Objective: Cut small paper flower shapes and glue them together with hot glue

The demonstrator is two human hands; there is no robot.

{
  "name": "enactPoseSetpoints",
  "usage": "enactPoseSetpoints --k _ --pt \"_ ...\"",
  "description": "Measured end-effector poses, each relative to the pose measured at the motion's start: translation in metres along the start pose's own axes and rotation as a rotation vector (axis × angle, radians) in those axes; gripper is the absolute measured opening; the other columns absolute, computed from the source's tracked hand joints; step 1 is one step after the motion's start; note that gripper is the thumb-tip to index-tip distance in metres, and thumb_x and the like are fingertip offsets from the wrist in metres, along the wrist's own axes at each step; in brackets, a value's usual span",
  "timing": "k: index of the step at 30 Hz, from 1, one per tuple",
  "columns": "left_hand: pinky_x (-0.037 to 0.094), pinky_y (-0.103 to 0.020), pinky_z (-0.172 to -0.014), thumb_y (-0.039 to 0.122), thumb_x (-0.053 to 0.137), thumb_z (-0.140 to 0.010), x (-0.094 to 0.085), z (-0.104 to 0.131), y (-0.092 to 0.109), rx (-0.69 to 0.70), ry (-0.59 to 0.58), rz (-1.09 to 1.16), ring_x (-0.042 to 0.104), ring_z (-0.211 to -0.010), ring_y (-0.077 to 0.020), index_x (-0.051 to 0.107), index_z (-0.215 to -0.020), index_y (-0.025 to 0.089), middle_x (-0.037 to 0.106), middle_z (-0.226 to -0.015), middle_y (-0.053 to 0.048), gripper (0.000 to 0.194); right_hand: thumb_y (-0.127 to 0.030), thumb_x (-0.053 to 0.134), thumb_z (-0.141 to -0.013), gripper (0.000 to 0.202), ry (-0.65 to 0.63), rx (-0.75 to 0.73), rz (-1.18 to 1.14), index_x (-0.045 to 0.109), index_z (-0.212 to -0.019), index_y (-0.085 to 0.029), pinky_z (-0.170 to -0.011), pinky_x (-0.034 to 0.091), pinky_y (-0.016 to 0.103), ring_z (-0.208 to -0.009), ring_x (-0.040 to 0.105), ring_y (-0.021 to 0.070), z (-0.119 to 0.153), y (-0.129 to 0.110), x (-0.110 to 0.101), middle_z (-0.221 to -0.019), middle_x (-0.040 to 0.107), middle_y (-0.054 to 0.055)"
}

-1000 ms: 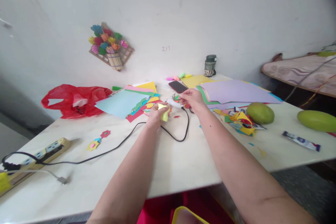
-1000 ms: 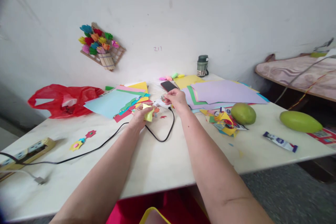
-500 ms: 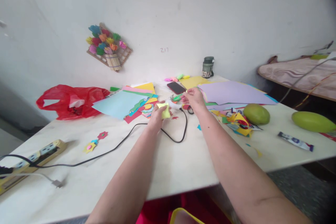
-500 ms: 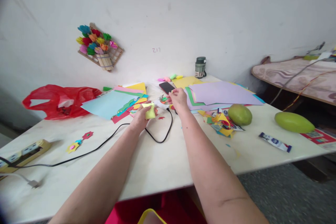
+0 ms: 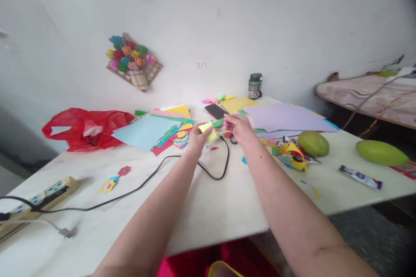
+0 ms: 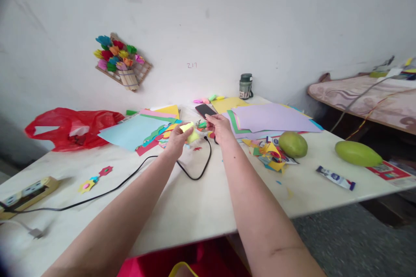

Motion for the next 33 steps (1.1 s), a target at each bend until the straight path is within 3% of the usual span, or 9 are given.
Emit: enactPoseSetpoints --k 5,9,14,19,24,30,33 --pt "0.05 -0.027 -0.06 0.026 0.078 -0.056 0.018 -0.018 0.005 -0.047 0.101 -0.078 0.06 -0.064 -0.0134 0.06 -0.093 0.013 0.061 -0.073 -0.002 0.043 -0.013 0.075 -0.062 0.029 0.205 -0.01 0.009 0.046 -0.058 -0.017 -0.038 0.045 0.017 -0.037 0.049 0.0066 -0.01 0.008 -0.01 -0.043 0.055 -0.005" --pt "0.051 -0.027 -0.06 0.021 0.074 -0.06 0.035 -0.034 -0.006 -0.06 0.166 -0.119 0.06 -0.064 -0.013 0.057 -0.087 0.014 0.06 -0.073 -0.001 0.033 -0.016 0.074 -0.066 0.027 0.301 -0.06 0.054 0.048 -0.06 -0.018 -0.038 0.048 0.018 -0.036 0.049 0.0065 -0.021 0.008 -0.017 -0.043 0.055 -0.005" --pt "0.049 -0.027 -0.06 0.024 0.074 -0.062 0.051 -0.052 -0.023 -0.021 0.169 -0.345 0.06 -0.065 -0.0144 0.057 -0.086 0.016 0.061 -0.08 -0.003 0.031 -0.027 0.068 -0.074 0.026 0.381 -0.12 0.096 0.048 -0.061 -0.018 -0.033 0.044 0.018 -0.033 0.046 0.0066 -0.037 0.005 -0.027 -0.042 0.054 -0.005" --pt "0.046 -0.028 -0.075 0.024 0.073 -0.063 0.062 -0.056 -0.019 0.082 0.077 -0.655 0.063 -0.085 -0.0209 0.064 -0.099 0.02 0.067 -0.087 -0.006 0.037 -0.014 0.065 -0.072 0.024 0.434 -0.152 0.156 0.048 -0.055 -0.018 -0.034 0.042 0.016 -0.035 0.047 0.0061 -0.041 0.011 -0.038 -0.042 0.053 -0.005" --pt "0.043 -0.034 -0.081 0.035 0.074 -0.063 0.07 -0.054 -0.017 0.012 0.066 -0.905 0.061 -0.096 -0.0289 0.068 -0.097 0.022 0.069 -0.098 -0.01 0.037 -0.011 0.066 -0.068 0.022 0.487 -0.147 0.162 0.049 -0.056 -0.018 -0.034 0.044 0.017 -0.037 0.049 0.0071 -0.041 0.011 -0.05 -0.042 0.053 -0.006" --pt "0.047 -0.029 -0.071 0.035 0.067 -0.07 0.065 -0.074 -0.028 0.012 0.2 -0.706 0.065 -0.082 -0.0219 0.066 -0.105 0.016 0.07 -0.095 -0.01 0.039 -0.027 0.07 -0.07 0.024 0.542 -0.183 0.103 0.048 -0.062 -0.018 -0.033 0.043 0.018 -0.036 0.05 0.0075 -0.046 0.007 -0.067 -0.047 0.057 -0.004" --pt "0.048 -0.028 -0.066 0.03 0.065 -0.073 0.074 -0.085 -0.034 -0.034 0.206 -0.609 0.066 -0.072 -0.0192 0.064 -0.108 0.013 0.069 -0.095 -0.012 0.04 -0.028 0.065 -0.074 0.023 0.547 -0.136 0.068 0.048 -0.062 -0.018 -0.032 0.043 0.018 -0.035 0.048 0.0072 -0.044 0.008 -0.067 -0.045 0.056 -0.004"
Point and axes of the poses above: each hand's wrist, its own z-axis away from the middle knuckle, its own x-axis out of the palm, y = z × x, the point moved 2 cm from there along -z, towards the middle knuckle
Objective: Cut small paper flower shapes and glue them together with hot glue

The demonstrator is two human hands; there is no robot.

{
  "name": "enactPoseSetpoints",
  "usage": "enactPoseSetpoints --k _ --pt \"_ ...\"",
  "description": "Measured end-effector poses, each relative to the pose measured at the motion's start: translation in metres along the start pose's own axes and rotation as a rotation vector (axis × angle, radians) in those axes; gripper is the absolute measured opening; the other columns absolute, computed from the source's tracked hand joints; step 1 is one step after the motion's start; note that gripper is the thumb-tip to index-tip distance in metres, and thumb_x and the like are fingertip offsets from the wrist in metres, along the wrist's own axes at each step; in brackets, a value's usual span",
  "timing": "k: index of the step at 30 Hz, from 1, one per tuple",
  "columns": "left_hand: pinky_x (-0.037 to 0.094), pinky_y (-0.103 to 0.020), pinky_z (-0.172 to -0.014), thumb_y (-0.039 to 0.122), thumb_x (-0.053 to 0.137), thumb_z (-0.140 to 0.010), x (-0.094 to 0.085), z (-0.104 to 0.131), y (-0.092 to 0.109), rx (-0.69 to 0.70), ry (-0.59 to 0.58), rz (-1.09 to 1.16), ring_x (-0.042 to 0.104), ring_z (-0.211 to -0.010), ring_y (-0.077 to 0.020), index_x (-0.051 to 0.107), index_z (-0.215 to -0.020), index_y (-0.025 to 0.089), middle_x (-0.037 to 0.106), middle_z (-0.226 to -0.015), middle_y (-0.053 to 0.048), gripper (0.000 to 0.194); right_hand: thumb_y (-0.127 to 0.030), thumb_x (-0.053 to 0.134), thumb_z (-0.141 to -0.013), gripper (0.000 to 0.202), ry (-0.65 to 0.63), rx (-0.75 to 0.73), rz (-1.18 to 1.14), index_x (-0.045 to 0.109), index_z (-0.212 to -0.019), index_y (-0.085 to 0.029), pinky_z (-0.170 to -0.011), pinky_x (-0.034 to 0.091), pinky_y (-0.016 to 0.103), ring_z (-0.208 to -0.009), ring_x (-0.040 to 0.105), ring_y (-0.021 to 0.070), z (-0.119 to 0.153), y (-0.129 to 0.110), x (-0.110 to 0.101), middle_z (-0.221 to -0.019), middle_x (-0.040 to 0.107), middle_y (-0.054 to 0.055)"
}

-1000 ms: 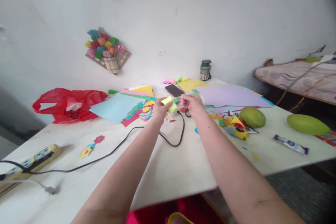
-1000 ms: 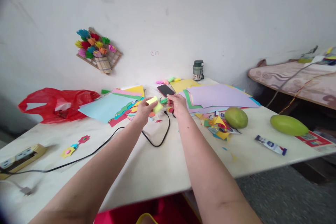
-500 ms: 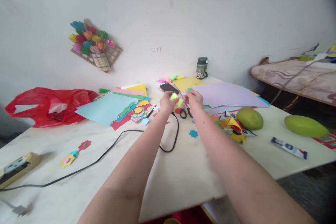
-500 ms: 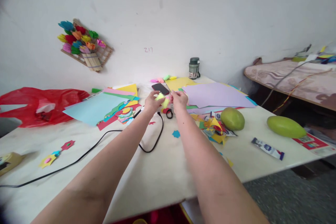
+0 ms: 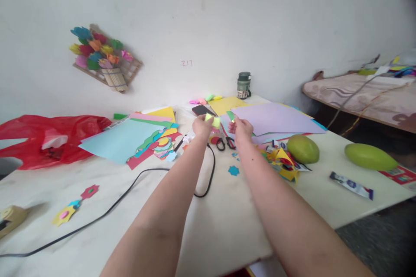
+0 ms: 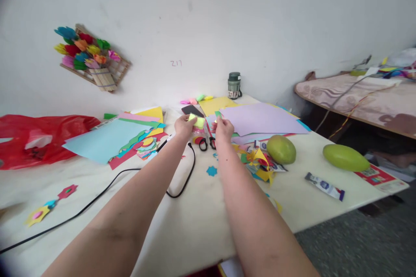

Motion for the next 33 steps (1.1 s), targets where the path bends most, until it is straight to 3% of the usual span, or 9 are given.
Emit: enactPoseSetpoints --k 4,7,11,16,19,23,28,33 --pt "0.049 -0.025 -0.06 0.022 0.061 -0.075 0.021 0.001 0.011 -0.039 -0.159 0.074 0.066 -0.065 -0.0164 0.065 -0.107 0.014 0.07 -0.094 -0.01 0.033 -0.02 0.062 -0.074 0.016 -0.093 0.054 -0.024 0.05 -0.063 -0.017 -0.029 0.034 0.016 -0.032 0.043 0.0061 0.01 -0.005 0.004 -0.044 0.056 -0.004" --pt "0.049 -0.024 -0.055 0.022 0.061 -0.075 0.018 0.006 0.018 -0.028 -0.179 0.014 0.066 -0.06 -0.0155 0.067 -0.103 0.014 0.069 -0.098 -0.01 0.03 -0.025 0.06 -0.075 0.015 -0.228 0.144 -0.025 0.053 -0.066 -0.017 -0.026 0.023 0.016 -0.028 0.036 0.0052 0.016 -0.006 0.008 -0.039 0.052 -0.005" --pt "0.047 -0.023 -0.049 0.032 0.055 -0.081 -0.009 0.018 0.019 0.006 -0.13 0.069 0.058 -0.046 -0.0113 0.069 -0.084 0.011 0.069 -0.077 -0.008 0.026 -0.033 0.056 -0.079 0.021 -0.411 0.265 -0.032 0.056 -0.069 -0.015 -0.026 0.015 0.016 -0.027 0.027 0.0041 0.024 -0.003 0.014 -0.036 0.046 -0.005" --pt "0.048 -0.021 -0.053 0.038 0.068 -0.071 -0.043 0.036 0.005 0.011 -0.231 0.313 0.057 -0.051 -0.0098 0.069 -0.078 0.011 0.065 -0.063 -0.004 0.027 -0.046 0.058 -0.078 0.032 -0.639 0.352 -0.031 0.059 -0.07 -0.015 -0.028 0.014 0.017 -0.027 0.023 0.0036 0.047 0.0 0.027 -0.035 0.043 -0.006" --pt "0.047 -0.021 -0.052 0.033 0.073 -0.065 -0.062 0.042 -0.003 0.052 -0.18 0.359 0.055 -0.049 -0.0087 0.068 -0.075 0.012 0.063 -0.059 -0.001 0.025 -0.051 0.059 -0.076 0.037 -0.771 0.403 -0.032 0.059 -0.068 -0.015 -0.029 0.014 0.018 -0.027 0.023 0.0041 0.063 0.002 0.035 -0.036 0.045 -0.005" --pt "0.043 -0.021 -0.047 0.037 0.07 -0.067 -0.085 0.046 -0.01 0.12 -0.117 0.328 0.052 -0.044 -0.0082 0.065 -0.072 0.012 0.059 -0.053 0.001 0.025 -0.052 0.059 -0.076 0.04 -0.909 0.485 -0.014 0.062 -0.074 -0.013 -0.03 0.017 0.018 -0.029 0.024 0.0048 0.077 0.002 0.042 -0.037 0.046 -0.004" --pt "0.045 -0.021 -0.048 0.043 0.066 -0.071 -0.1 0.048 -0.023 0.145 -0.14 0.385 0.053 -0.046 -0.0081 0.057 -0.066 0.013 0.059 -0.056 -0.001 0.032 -0.041 0.06 -0.078 0.031 -0.982 0.616 0.002 0.064 -0.079 -0.011 -0.031 0.021 0.016 -0.032 0.03 0.0048 0.081 0.001 0.041 -0.045 0.056 0.0" --pt "0.045 -0.02 -0.048 0.045 0.067 -0.069 -0.105 0.049 -0.036 0.033 -0.112 0.587 0.053 -0.046 -0.0073 0.053 -0.071 0.013 0.059 -0.059 0.0 0.035 -0.034 0.06 -0.079 0.024 -0.935 0.654 0.062 0.064 -0.08 -0.011 -0.031 0.024 0.015 -0.035 0.039 0.0056 0.078 0.002 0.037 -0.053 0.062 0.004"
Point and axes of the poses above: each hand's wrist, its own z-axis away from the middle knuckle, its own x-axis out of the palm, y = z × x, the point moved 2 cm from there along -z, towards the middle knuckle
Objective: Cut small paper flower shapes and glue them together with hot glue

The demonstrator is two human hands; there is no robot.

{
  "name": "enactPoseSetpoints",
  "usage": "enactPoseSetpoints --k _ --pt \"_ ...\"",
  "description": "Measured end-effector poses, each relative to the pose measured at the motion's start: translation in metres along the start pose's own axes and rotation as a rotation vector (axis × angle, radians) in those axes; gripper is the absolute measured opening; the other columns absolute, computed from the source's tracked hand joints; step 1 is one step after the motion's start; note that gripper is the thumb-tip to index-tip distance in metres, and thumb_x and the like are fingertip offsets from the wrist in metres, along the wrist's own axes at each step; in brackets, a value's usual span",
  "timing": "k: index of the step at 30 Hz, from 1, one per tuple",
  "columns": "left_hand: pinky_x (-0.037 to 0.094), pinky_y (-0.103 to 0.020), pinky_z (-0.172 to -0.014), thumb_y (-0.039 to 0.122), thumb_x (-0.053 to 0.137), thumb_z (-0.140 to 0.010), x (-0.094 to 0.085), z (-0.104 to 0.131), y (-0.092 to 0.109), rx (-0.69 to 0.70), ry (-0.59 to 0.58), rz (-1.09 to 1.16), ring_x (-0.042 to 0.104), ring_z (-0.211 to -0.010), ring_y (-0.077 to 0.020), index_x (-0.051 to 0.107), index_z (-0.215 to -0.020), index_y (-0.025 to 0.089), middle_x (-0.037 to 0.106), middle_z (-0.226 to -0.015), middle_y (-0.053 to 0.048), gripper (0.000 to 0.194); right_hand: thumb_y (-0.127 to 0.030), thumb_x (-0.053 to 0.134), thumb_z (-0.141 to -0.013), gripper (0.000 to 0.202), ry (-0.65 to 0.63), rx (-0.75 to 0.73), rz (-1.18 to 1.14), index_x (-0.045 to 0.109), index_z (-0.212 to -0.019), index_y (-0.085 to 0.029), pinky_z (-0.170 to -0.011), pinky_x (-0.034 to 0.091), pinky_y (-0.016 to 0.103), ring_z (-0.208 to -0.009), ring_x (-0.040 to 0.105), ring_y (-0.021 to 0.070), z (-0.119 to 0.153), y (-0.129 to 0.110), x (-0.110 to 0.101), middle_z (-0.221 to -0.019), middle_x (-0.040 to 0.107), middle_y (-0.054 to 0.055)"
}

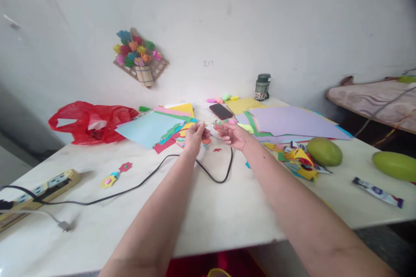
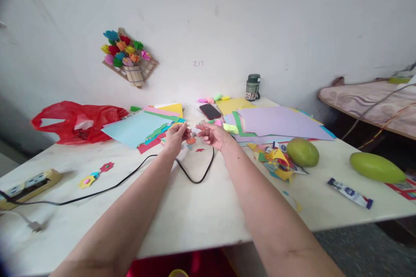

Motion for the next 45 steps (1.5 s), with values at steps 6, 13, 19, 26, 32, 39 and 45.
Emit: enactPoseSetpoints --k 6,13,19,26,32,39,45 --pt "0.04 -0.017 -0.044 0.036 0.067 -0.073 0.0 0.008 0.005 -0.156 -0.087 0.168 0.051 -0.044 -0.0062 0.056 -0.082 0.012 0.059 -0.057 0.0 0.028 -0.026 0.072 -0.065 0.02 0.123 -0.197 0.125 0.056 -0.068 -0.014 -0.033 0.031 0.015 -0.039 0.048 0.0067 -0.006 0.006 0.002 -0.051 0.06 0.0" --pt "0.04 -0.017 -0.046 0.033 0.063 -0.078 0.006 0.015 0.007 -0.226 -0.177 0.169 0.052 -0.045 -0.0064 0.057 -0.086 0.012 0.059 -0.057 0.0 0.024 -0.022 0.076 -0.06 0.022 0.061 -0.313 0.155 0.057 -0.069 -0.014 -0.039 0.043 0.019 -0.042 0.054 0.0088 -0.005 0.006 0.01 -0.055 0.063 0.0" --pt "0.037 -0.018 -0.042 0.04 0.059 -0.079 0.007 0.015 0.003 -0.243 -0.237 0.124 0.049 -0.041 -0.0074 0.055 -0.085 0.013 0.057 -0.053 0.001 0.028 -0.024 0.073 -0.067 0.017 0.064 -0.288 0.165 0.062 -0.07 -0.012 -0.037 0.045 0.018 -0.044 0.058 0.0104 -0.006 0.006 0.008 -0.058 0.067 0.005" --pt "0.036 -0.02 -0.041 0.053 0.055 -0.079 0.01 0.015 0.003 -0.223 -0.244 0.051 0.047 -0.038 -0.0078 0.052 -0.076 0.015 0.054 -0.051 0.001 0.038 -0.022 0.073 -0.066 0.015 0.044 -0.292 0.162 0.066 -0.072 -0.011 -0.041 0.046 0.017 -0.048 0.06 0.0102 -0.006 0.005 0.006 -0.063 0.069 0.007" --pt "0.033 -0.02 -0.039 0.058 0.053 -0.078 0.01 0.016 0.004 -0.213 -0.213 0.009 0.044 -0.036 -0.0074 0.051 -0.071 0.016 0.052 -0.048 0.001 0.043 -0.021 0.075 -0.06 0.016 0.051 -0.289 0.171 0.065 -0.068 -0.011 -0.039 0.045 0.018 -0.045 0.06 0.0111 -0.001 0.002 0.009 -0.059 0.068 0.006" --pt "0.033 -0.02 -0.039 0.059 0.054 -0.077 0.011 0.017 0.005 -0.198 -0.178 0.017 0.044 -0.036 -0.0072 0.051 -0.074 0.015 0.053 -0.048 0.001 0.044 -0.023 0.077 -0.059 0.022 0.02 -0.303 0.164 0.062 -0.069 -0.011 -0.038 0.045 0.018 -0.043 0.059 0.0117 0.0 0.0 0.01 -0.056 0.067 0.005" --pt "0.031 -0.02 -0.039 0.06 0.053 -0.076 0.013 0.017 0.007 -0.172 -0.192 0.027 0.044 -0.036 -0.0069 0.052 -0.074 0.015 0.053 -0.049 0.002 0.045 -0.026 0.078 -0.06 0.026 0.027 -0.334 0.142 0.059 -0.073 -0.014 -0.04 0.046 0.019 -0.046 0.06 0.012 0.0 0.001 0.011 -0.059 0.067 0.004"
Point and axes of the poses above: each hand's wrist, its own z-axis away from the middle knuckle, its own x-axis out of the palm, y = z × x, the point moved 2 cm from there along -z, towards the middle knuckle
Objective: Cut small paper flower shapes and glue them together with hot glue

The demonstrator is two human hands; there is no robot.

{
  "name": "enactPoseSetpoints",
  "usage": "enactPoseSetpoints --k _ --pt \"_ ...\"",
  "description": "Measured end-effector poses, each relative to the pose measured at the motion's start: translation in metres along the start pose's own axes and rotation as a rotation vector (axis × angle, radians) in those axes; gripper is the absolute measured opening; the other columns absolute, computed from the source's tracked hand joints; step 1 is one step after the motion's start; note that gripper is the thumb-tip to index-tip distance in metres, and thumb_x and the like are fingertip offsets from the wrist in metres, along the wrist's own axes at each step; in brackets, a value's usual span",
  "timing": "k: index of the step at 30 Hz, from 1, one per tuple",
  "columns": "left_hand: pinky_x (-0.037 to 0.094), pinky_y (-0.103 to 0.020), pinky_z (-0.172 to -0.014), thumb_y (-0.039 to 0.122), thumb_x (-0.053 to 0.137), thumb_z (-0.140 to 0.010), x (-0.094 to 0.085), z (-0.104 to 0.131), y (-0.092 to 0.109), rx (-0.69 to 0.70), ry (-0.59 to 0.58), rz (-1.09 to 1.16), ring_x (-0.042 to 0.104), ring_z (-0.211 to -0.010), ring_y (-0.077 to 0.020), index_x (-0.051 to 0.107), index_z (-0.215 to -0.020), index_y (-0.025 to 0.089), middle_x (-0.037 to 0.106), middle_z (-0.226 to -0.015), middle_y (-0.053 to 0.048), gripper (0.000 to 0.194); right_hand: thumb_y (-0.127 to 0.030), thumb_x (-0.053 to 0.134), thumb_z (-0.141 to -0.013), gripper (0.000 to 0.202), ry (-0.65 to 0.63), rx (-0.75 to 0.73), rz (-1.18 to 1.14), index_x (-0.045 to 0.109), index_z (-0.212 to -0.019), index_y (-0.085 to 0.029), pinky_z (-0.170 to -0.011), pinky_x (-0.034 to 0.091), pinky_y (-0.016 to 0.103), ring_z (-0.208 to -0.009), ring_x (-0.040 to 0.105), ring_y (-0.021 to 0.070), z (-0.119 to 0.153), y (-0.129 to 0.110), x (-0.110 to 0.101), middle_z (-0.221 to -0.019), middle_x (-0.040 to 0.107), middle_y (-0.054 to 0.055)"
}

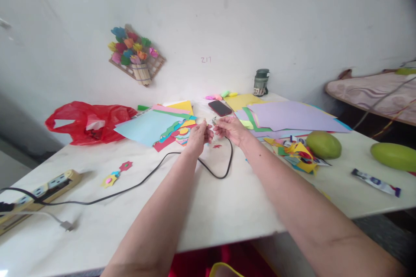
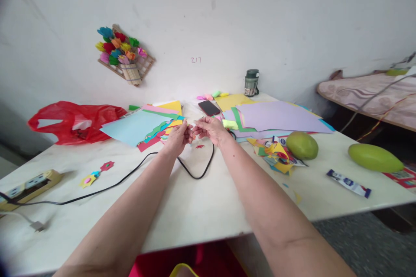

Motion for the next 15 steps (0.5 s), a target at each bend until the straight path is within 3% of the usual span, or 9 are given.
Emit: enactPoseSetpoints --k 5,10,15 --pt "0.032 -0.019 -0.039 0.061 0.054 -0.075 -0.0017 -0.0012 -0.0019 0.0 0.01 0.012 0.047 -0.038 -0.0078 0.052 -0.073 0.015 0.053 -0.048 0.001 0.046 -0.02 0.071 -0.064 0.029 -0.069 -0.023 -0.047 0.061 -0.091 -0.015 -0.045 0.048 0.021 -0.048 0.059 0.0111 0.001 -0.0004 -0.0016 -0.063 0.068 0.002" --pt "0.033 -0.019 -0.039 0.062 0.055 -0.074 -0.0025 -0.0013 -0.0023 0.012 0.017 0.008 0.048 -0.038 -0.0079 0.052 -0.073 0.014 0.053 -0.048 0.001 0.048 -0.03 0.071 -0.065 0.022 -0.082 0.012 -0.057 0.063 -0.078 -0.013 -0.046 0.048 0.022 -0.048 0.059 0.0115 -0.0008 0.0021 -0.0018 -0.06 0.066 0.003" --pt "0.033 -0.019 -0.039 0.062 0.054 -0.075 -0.0022 -0.0008 -0.0024 0.0 0.017 0.007 0.046 -0.037 -0.0073 0.052 -0.073 0.014 0.053 -0.048 0.001 0.048 -0.032 0.078 -0.057 0.027 0.016 -0.015 -0.061 0.058 -0.062 -0.014 -0.044 0.045 0.021 -0.046 0.055 0.0093 -0.0029 0.0035 0.0014 -0.054 0.061 0.0"
Point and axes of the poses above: each hand's wrist, its own z-axis away from the middle knuckle, its own x-axis out of the palm, y = z × x, the point moved 2 cm from there along -z, towards the middle knuckle
